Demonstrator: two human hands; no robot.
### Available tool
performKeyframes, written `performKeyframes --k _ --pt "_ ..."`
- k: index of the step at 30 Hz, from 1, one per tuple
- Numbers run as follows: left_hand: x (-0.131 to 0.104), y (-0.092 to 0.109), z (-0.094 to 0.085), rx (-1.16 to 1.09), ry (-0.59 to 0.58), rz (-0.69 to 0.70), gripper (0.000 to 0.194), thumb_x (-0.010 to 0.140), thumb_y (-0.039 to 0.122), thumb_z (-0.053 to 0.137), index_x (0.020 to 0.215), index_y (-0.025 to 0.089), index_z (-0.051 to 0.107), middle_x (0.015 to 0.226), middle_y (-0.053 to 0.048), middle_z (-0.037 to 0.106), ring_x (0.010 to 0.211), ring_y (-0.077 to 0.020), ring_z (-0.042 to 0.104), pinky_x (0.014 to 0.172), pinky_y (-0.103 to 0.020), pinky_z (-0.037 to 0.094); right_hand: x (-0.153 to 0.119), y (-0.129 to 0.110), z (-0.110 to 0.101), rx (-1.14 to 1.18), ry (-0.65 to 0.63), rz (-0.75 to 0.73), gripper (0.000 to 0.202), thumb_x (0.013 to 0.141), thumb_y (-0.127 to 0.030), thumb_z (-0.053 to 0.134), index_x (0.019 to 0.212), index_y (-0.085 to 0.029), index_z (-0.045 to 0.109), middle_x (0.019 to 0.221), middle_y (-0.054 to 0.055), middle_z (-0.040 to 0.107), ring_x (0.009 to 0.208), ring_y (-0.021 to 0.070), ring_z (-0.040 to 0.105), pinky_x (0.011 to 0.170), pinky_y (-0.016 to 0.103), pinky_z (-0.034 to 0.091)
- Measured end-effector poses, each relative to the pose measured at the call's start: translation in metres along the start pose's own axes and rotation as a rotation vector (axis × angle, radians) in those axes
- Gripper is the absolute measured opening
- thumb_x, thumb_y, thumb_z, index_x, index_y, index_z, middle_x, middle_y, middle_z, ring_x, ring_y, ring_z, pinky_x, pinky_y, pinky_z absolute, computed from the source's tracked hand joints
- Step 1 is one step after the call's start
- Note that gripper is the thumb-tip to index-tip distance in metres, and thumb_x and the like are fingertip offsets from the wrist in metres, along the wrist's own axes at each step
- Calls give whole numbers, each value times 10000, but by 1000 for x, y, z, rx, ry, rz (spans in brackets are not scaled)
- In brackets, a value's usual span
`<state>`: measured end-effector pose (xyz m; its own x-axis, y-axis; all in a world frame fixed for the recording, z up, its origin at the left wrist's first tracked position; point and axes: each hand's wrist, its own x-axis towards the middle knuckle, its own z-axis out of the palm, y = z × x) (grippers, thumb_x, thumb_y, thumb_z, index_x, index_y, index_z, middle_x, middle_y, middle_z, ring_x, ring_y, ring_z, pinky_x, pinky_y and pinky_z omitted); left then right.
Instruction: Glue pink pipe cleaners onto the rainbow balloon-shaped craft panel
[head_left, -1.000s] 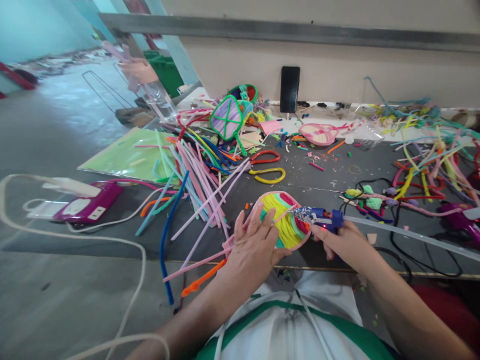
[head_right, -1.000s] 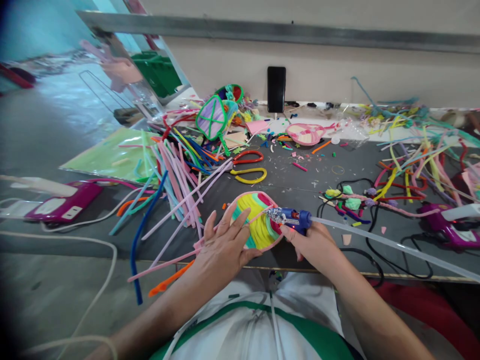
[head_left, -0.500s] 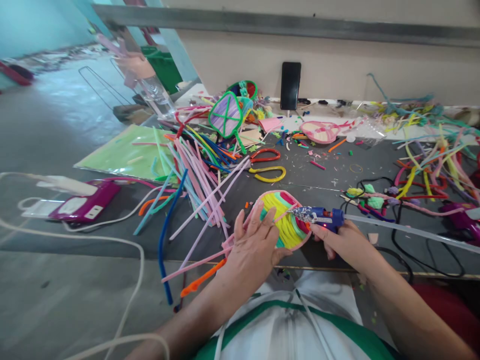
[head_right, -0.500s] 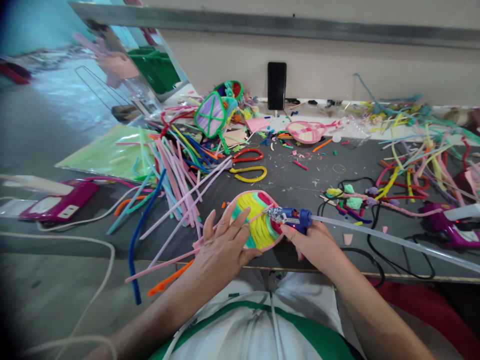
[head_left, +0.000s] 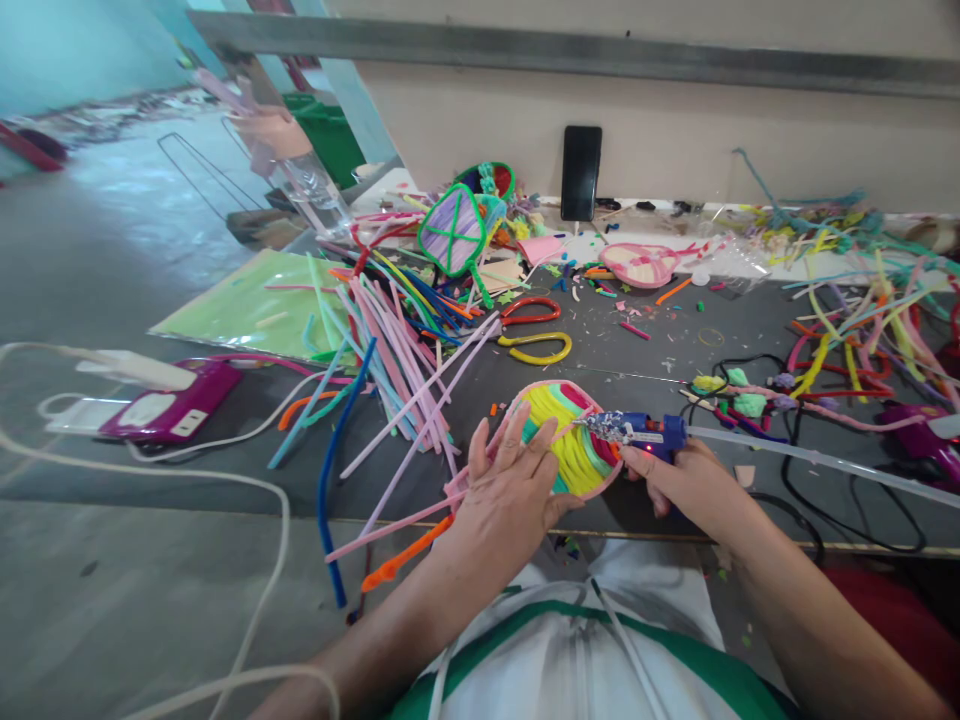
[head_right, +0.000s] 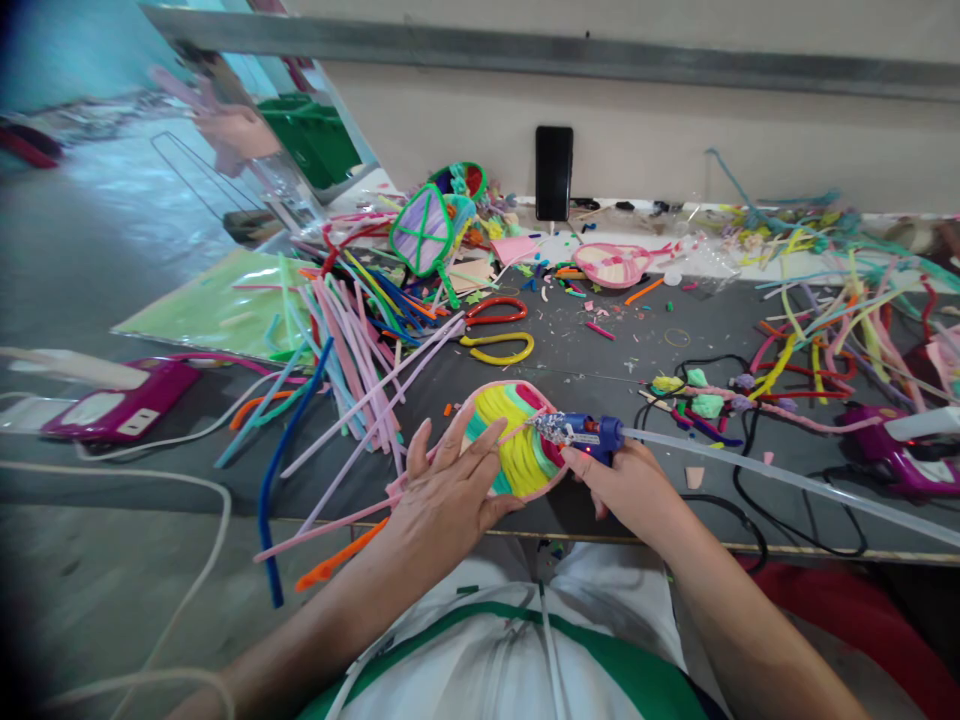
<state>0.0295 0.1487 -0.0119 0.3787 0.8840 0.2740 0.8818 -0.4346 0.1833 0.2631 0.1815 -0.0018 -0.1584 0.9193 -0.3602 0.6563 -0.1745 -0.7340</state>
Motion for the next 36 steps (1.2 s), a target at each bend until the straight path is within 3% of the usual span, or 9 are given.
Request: performKeyframes --k 10,36 --pt "0 1 -2 8 -23 -12 263 905 457 573 964 220 672 1420 -51 559 1450 -316 289 1192 -581 33 0 4 1 35 -4 -23 568 870 -655 470 568 -201 632 394 10 559 443 155 576 591 265 481" --pt "1 1 -2 -5 -15 -19 300 897 488 576 976 220 687 1416 -41 563 1435 -328 317 1194 -575 43 0 1 1 55 -11 42 547 842 -676 487 609 -199 621 392 4 550 441 164 573 573 271 479"
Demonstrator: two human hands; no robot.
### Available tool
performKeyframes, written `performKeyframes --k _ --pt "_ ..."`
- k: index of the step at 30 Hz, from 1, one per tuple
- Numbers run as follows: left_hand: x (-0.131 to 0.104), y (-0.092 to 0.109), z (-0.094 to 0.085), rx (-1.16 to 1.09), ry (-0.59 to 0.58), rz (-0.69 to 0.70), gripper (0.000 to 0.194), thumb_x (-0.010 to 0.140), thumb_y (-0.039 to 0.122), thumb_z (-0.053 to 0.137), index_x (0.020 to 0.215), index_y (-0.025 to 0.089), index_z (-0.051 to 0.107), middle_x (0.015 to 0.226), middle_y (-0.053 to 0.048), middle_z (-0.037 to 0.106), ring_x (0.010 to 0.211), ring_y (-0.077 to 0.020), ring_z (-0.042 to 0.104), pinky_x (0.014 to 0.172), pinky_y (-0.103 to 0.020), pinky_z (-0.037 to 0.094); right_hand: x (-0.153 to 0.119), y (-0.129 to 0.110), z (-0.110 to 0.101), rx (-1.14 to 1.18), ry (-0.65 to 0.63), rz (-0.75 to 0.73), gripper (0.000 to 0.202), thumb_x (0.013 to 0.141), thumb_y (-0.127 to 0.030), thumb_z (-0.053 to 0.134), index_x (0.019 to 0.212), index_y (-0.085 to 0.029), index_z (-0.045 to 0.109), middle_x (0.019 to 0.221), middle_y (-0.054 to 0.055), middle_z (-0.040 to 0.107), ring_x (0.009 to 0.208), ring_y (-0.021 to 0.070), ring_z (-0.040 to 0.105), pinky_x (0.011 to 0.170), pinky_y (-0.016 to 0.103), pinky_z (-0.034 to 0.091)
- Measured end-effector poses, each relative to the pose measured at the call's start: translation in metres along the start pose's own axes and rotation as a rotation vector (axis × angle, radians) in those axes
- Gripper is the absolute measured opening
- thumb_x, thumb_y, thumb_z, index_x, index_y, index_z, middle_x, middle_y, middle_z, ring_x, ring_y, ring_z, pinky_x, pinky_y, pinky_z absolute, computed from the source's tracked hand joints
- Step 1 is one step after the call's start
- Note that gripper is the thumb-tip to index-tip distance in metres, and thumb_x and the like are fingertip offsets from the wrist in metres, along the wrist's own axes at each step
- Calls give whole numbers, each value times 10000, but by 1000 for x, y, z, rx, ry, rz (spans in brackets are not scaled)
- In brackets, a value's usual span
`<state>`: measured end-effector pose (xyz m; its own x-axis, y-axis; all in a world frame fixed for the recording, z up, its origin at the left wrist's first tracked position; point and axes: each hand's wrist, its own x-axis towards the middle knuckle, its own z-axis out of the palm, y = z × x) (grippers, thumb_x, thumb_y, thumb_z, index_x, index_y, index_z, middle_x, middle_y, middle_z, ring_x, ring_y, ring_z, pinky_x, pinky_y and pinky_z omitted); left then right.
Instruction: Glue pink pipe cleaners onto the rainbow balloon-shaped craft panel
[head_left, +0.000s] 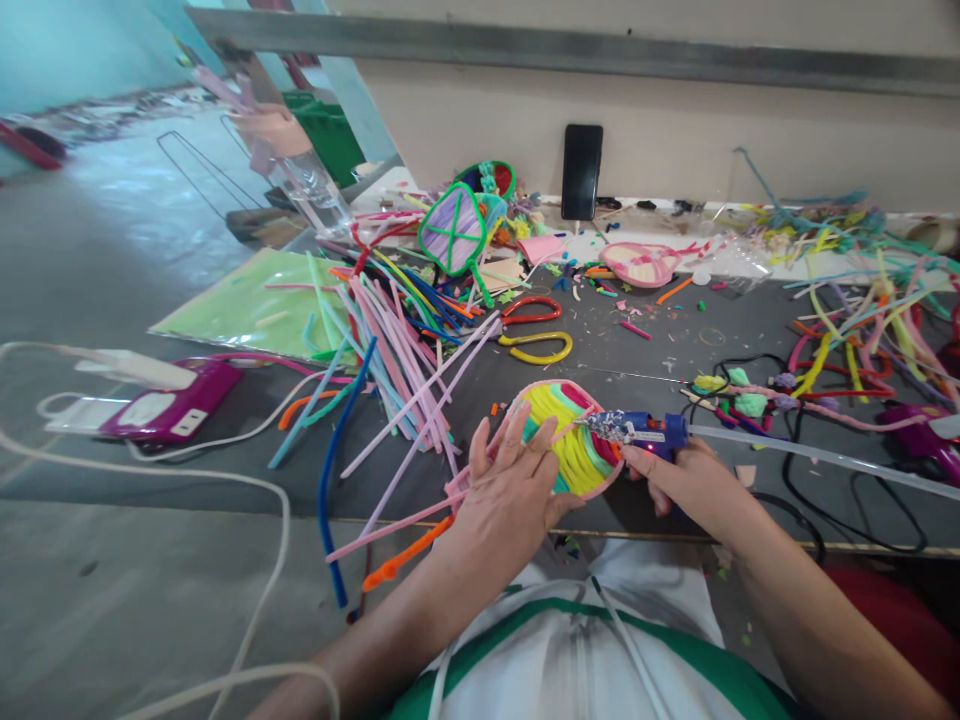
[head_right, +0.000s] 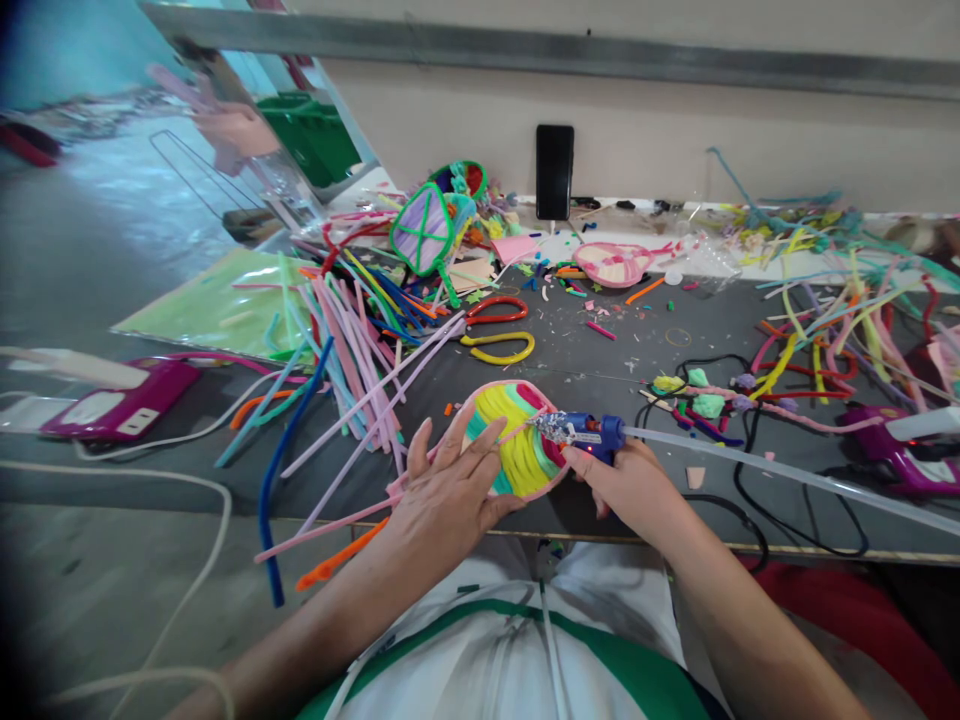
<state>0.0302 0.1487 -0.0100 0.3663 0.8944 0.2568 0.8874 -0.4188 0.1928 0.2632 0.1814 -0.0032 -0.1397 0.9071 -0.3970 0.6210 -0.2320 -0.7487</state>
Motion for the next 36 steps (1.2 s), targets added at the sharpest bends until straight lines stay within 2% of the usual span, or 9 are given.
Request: performKeyframes --k 6,9,12,16,26,36 --pt "0 0 -1 -21 1 -6 291 884 476 603 1033 238 675 1409 -32 569 1422 -329 342 1191 -583 56 1 0 -1 75 -28 -24 497 855 -646 497 671 -198 611 384 -19 536 416 154 558 534 260 470" --pt "0 0 -1 -24 3 -4 288 872 484 619 990 229 678 1406 -38 572 1426 -328 336 1196 -574 46 2 0 -2 132 -32 -15 482 846 -646 504 689 -202 603 371 -29 520 394 153 541 510 259 459" --pt "0 -1 -1 -34 -13 1 315 870 516 610 960 221 674 1426 -38 551 1441 -330 305 1195 -572 29 1 1 -5 146 4 3 495 833 -665 505 698 -200 606 366 -30 509 390 149 531 503 256 449" --pt "0 -1 -1 -34 -27 3 333 895 527 566 1012 231 664 1450 -26 526 1447 -331 291 1186 -585 38 -2 1 -10 170 66 -2 519 823 -683 500 724 -190 630 370 -24 503 405 150 534 537 266 471" --pt "1 0 -1 -30 -29 -20 336 860 521 619 1045 247 677 1409 -37 569 1424 -333 338 1193 -593 50 -2 -3 -7 47 78 13 533 814 -692 485 675 -202 643 361 -8 521 414 166 563 541 274 472" --pt "1 0 0 -52 -10 -11 356 890 524 578 1084 242 674 1425 -27 553 1424 -332 334 1186 -578 22 0 -2 -7 53 62 19 519 813 -676 507 672 -196 646 368 -7 527 422 163 560 546 271 462"
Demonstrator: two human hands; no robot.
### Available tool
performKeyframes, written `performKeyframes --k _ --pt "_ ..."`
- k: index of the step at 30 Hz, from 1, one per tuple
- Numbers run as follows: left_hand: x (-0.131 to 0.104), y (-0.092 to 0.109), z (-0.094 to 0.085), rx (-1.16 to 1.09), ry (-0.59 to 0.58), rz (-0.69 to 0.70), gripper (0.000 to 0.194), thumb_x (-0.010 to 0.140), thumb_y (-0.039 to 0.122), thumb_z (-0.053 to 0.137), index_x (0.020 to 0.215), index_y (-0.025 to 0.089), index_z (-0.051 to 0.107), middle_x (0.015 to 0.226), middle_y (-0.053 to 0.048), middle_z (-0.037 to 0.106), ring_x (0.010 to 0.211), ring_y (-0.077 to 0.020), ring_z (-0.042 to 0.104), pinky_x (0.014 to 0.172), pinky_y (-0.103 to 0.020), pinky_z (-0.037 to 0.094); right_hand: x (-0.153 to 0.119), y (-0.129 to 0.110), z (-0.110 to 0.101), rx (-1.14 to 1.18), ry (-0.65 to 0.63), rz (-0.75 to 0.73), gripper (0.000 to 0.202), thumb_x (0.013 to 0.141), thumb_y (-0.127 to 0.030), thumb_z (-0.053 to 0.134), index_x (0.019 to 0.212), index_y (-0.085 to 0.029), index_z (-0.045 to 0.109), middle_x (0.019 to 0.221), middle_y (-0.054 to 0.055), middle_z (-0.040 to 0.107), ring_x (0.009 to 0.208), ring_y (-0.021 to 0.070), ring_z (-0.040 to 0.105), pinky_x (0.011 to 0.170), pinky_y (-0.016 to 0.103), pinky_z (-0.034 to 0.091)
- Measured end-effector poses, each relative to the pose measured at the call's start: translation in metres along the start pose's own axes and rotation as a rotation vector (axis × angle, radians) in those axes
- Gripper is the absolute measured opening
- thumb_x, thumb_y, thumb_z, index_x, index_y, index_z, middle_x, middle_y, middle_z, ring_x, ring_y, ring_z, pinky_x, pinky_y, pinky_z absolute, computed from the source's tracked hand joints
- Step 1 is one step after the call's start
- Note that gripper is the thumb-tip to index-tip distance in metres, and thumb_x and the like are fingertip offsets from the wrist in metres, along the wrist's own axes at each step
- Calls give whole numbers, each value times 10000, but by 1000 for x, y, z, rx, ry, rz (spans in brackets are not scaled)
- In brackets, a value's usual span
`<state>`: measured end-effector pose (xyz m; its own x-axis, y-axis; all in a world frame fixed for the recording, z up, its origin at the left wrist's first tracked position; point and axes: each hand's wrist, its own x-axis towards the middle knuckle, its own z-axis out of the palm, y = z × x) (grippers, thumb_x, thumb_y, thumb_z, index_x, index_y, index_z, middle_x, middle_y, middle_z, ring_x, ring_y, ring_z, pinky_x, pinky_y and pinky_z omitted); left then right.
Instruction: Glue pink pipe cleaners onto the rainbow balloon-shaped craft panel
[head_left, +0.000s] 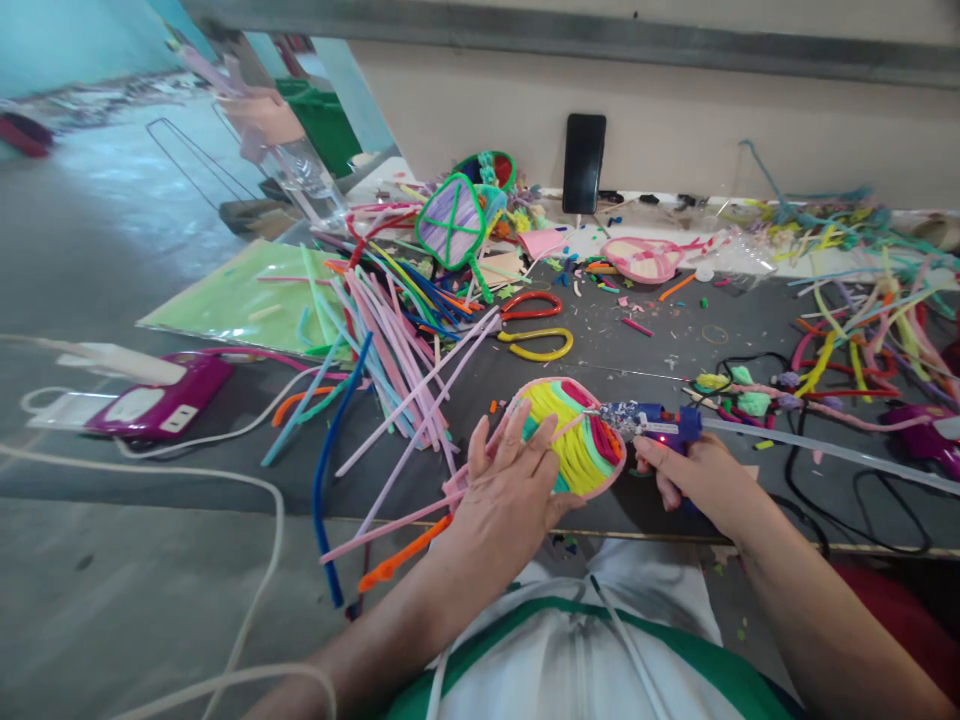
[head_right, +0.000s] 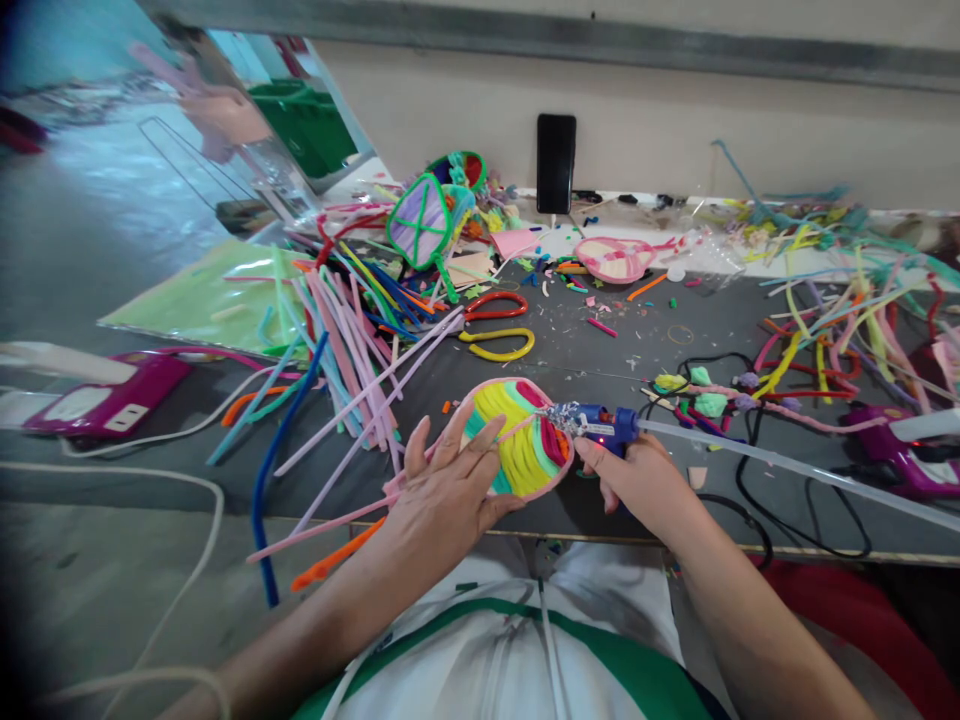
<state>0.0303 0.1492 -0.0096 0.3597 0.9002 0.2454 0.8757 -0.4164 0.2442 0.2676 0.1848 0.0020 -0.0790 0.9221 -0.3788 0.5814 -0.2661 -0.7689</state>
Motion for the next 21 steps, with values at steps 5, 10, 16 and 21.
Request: performKeyframes --k 5,10,16,21 --pt "0 -1 0 16 -5 2 357 897 532 560 1076 242 668 1441 -13 537 1434 -330 313 1186 -568 23 2 4 1 67 -20 -8 511 808 -675 527 674 -194 634 369 -10 521 413 155 544 527 266 456" --pt "-2 -1 0 52 -22 17 371 912 527 534 1096 226 648 1472 -22 502 1462 -333 247 1185 -576 39 1 8 -6 218 62 -22 509 798 -682 554 692 -189 626 362 -25 500 388 138 511 485 254 433" --pt "-2 -2 1 61 -6 27 349 911 520 539 1027 215 664 1433 -48 545 1450 -337 279 1188 -564 39 -4 7 -7 207 53 -16 490 803 -658 570 683 -186 628 357 -25 497 374 136 506 484 258 444" --pt "-2 -2 0 80 -1 34 329 898 487 576 1062 219 673 1430 -65 547 1452 -333 275 1189 -566 56 0 8 -3 163 38 -19 507 805 -675 549 677 -190 624 359 -24 505 384 137 519 498 254 444"
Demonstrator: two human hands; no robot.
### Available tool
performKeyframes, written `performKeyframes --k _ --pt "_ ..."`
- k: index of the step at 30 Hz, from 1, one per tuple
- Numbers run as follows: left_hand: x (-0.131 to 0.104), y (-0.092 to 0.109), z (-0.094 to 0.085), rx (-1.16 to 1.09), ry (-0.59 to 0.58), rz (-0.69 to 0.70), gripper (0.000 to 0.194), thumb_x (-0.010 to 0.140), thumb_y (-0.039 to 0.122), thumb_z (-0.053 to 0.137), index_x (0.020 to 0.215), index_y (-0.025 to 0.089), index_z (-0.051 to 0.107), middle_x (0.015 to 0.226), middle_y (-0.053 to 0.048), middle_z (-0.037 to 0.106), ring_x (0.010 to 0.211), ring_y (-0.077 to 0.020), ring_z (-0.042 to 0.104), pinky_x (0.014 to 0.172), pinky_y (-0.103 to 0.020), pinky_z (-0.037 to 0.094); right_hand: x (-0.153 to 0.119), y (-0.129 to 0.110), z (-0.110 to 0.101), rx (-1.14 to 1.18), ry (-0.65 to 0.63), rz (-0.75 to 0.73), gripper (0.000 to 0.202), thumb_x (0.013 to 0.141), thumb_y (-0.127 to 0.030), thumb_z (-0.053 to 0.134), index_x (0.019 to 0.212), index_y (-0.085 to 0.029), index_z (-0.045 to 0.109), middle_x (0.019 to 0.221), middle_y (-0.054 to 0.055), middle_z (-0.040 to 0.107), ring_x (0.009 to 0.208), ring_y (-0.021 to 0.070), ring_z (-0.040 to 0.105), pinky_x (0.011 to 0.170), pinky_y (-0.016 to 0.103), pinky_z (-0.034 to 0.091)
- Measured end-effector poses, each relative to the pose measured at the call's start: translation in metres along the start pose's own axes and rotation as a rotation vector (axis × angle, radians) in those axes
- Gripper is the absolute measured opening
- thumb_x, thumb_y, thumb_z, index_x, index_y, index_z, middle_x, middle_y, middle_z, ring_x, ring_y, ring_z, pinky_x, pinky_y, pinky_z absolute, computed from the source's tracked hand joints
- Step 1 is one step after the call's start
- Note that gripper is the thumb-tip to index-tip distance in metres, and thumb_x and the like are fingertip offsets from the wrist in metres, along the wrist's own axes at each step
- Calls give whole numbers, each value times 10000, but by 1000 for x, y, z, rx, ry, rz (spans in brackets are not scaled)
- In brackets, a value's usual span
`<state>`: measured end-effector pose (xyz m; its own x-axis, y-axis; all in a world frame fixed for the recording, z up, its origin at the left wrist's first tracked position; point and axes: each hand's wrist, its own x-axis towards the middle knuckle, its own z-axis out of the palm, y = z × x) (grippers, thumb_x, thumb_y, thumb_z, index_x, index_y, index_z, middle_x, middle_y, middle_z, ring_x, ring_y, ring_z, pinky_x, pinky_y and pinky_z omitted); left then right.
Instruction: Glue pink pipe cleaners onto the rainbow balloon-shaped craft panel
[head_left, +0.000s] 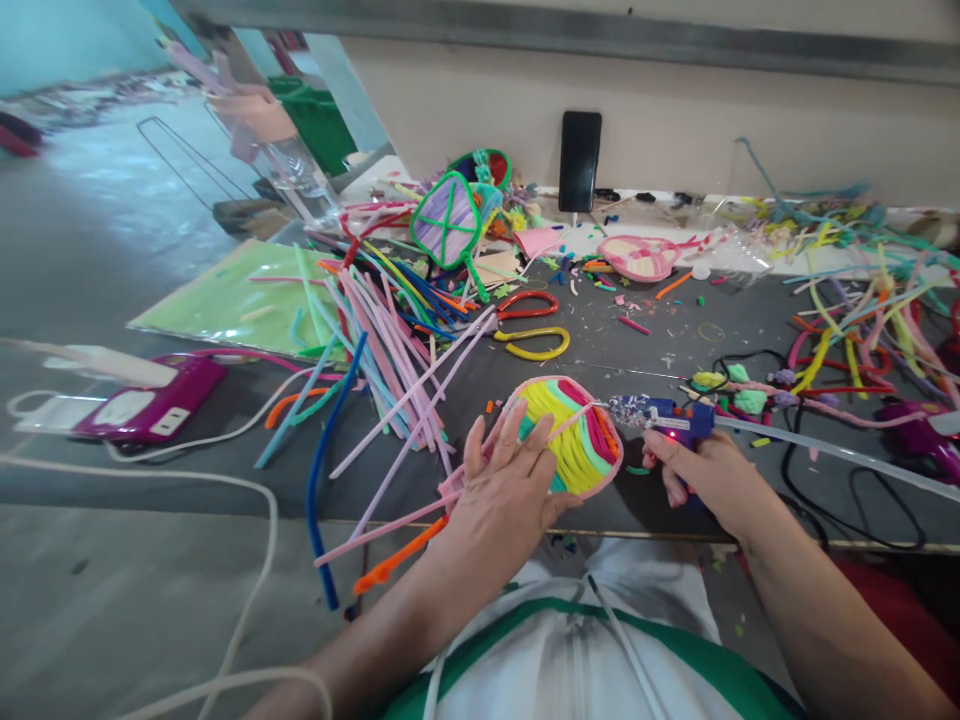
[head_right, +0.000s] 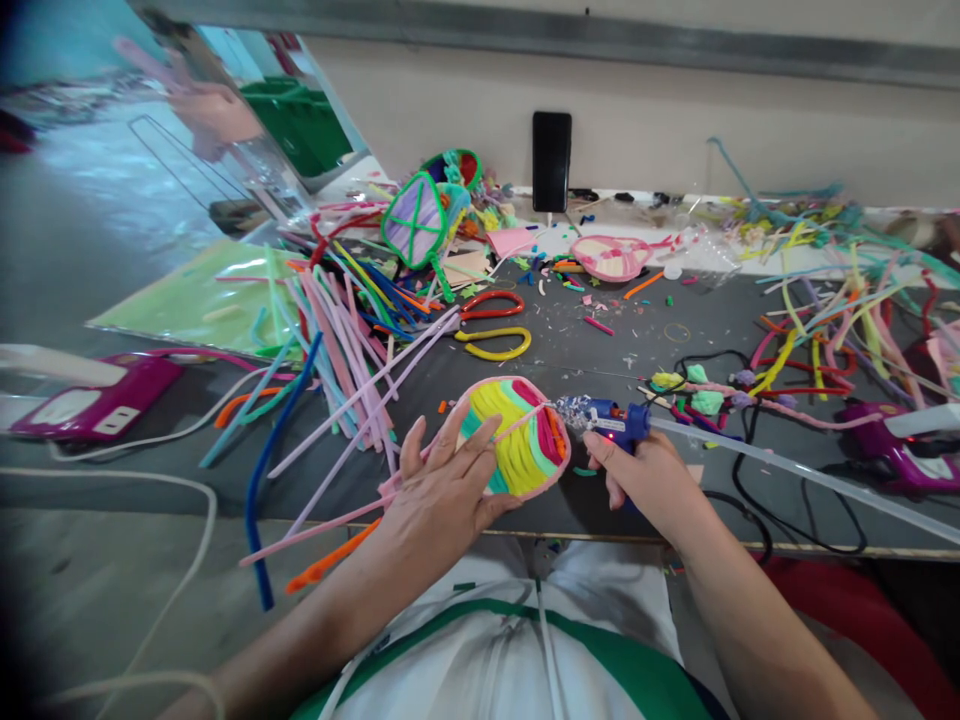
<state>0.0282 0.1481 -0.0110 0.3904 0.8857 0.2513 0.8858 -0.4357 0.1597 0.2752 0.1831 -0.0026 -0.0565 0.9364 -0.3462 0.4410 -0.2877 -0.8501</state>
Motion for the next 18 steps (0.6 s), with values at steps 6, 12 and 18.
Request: performKeyframes --k 6,12,18 --pt "1 1 0 -18 -7 -5 363 909 511 548 1107 231 665 1447 -43 531 1457 -336 260 1183 -575 66 1 1 -1 -30 -6 19 515 809 -683 534 693 -189 627 367 -27 510 396 138 529 513 250 443" --pt "1 0 0 -30 -13 -2 390 922 531 513 1109 218 650 1462 -41 514 1459 -347 251 1176 -591 81 1 1 -1 -31 1 20 517 812 -683 531 693 -190 629 364 -27 504 398 139 528 522 255 448" --pt "2 0 0 -17 -5 -7 326 918 496 545 996 202 662 1433 -59 545 1453 -329 274 1190 -571 36 -10 -4 5 14 -60 18 495 819 -658 547 699 -185 627 360 -28 490 389 141 512 492 255 446"
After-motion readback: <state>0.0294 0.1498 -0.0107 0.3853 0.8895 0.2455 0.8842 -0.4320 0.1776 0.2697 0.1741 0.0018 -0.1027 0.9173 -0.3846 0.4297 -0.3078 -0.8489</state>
